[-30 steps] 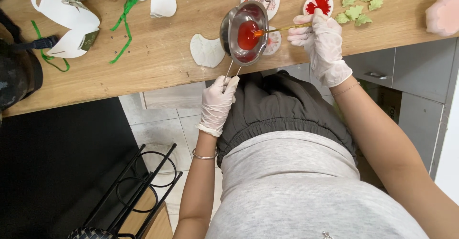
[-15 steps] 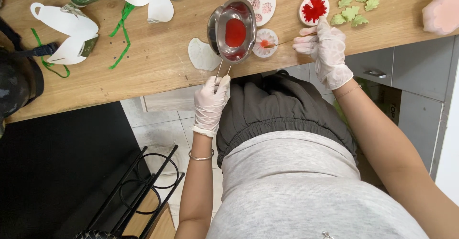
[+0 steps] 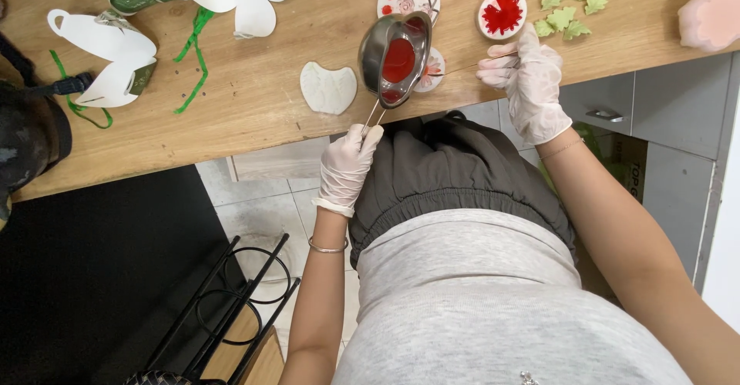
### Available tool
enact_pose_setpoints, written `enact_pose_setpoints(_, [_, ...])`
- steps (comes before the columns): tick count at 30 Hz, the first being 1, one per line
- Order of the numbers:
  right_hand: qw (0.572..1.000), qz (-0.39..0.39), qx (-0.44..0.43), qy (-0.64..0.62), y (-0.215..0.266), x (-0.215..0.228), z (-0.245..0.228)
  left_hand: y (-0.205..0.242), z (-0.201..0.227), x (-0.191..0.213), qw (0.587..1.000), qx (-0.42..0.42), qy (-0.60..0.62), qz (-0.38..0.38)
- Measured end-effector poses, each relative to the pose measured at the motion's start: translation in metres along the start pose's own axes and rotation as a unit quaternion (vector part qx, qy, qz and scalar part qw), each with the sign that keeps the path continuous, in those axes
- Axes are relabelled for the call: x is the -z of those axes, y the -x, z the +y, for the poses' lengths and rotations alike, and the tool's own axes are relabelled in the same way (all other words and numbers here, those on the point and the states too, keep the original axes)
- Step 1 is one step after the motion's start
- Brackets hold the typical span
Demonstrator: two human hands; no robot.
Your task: Using wax or soap and molds to create small decorative floral elements and attaching them to larger pieces.
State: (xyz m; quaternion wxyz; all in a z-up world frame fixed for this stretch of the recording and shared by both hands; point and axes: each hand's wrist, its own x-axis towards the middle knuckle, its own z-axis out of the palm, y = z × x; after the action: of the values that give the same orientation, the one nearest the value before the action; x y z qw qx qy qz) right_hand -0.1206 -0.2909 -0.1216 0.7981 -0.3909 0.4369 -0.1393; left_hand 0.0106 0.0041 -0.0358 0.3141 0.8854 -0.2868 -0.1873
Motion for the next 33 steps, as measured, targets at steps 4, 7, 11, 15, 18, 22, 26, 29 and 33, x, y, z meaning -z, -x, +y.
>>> enact_pose_setpoints(4, [1.0, -0.002, 0.004, -0.001, 0.002, 0.003, -0.001, -0.001, -0.005, -0.005, 0.999, -0.028, -0.046, -0.002])
enact_pose_setpoints(7, [1.0, -0.012, 0.014, -0.002, 0.004, 0.005, -0.002, -0.001, -0.009, -0.01, 0.997, -0.041, -0.068, -0.01])
enact_pose_setpoints(11, [1.0, -0.014, 0.015, -0.005, 0.004, 0.008, 0.0, -0.001, -0.012, -0.014, 0.993, -0.077, -0.09, -0.002])
enact_pose_setpoints(15, [1.0, -0.013, 0.019, -0.006, 0.005, 0.01, -0.001, -0.002, -0.013, -0.019, 0.988, -0.104, -0.111, 0.009])
enact_pose_setpoints(18, [1.0, -0.013, 0.017, -0.005, 0.005, 0.012, -0.002, -0.003, -0.01, -0.018, 0.984, -0.108, -0.139, 0.006])
enact_pose_setpoints(22, [1.0, -0.017, 0.024, -0.009, 0.007, 0.013, -0.004, -0.005, -0.003, -0.016, 0.98, -0.131, -0.145, 0.016])
enact_pose_setpoints(26, [1.0, 0.001, 0.025, -0.011, 0.006, 0.015, -0.003, -0.005, 0.0, -0.015, 0.977, -0.135, -0.163, 0.025])
enact_pose_setpoints(29, [0.999, 0.004, 0.032, -0.015, 0.005, 0.019, 0.0, -0.006, 0.001, -0.012, 0.973, -0.145, -0.177, 0.031])
enact_pose_setpoints(33, [0.999, -0.01, 0.039, -0.025, 0.008, 0.017, -0.001, -0.006, 0.0, -0.01, 0.965, -0.168, -0.196, 0.045])
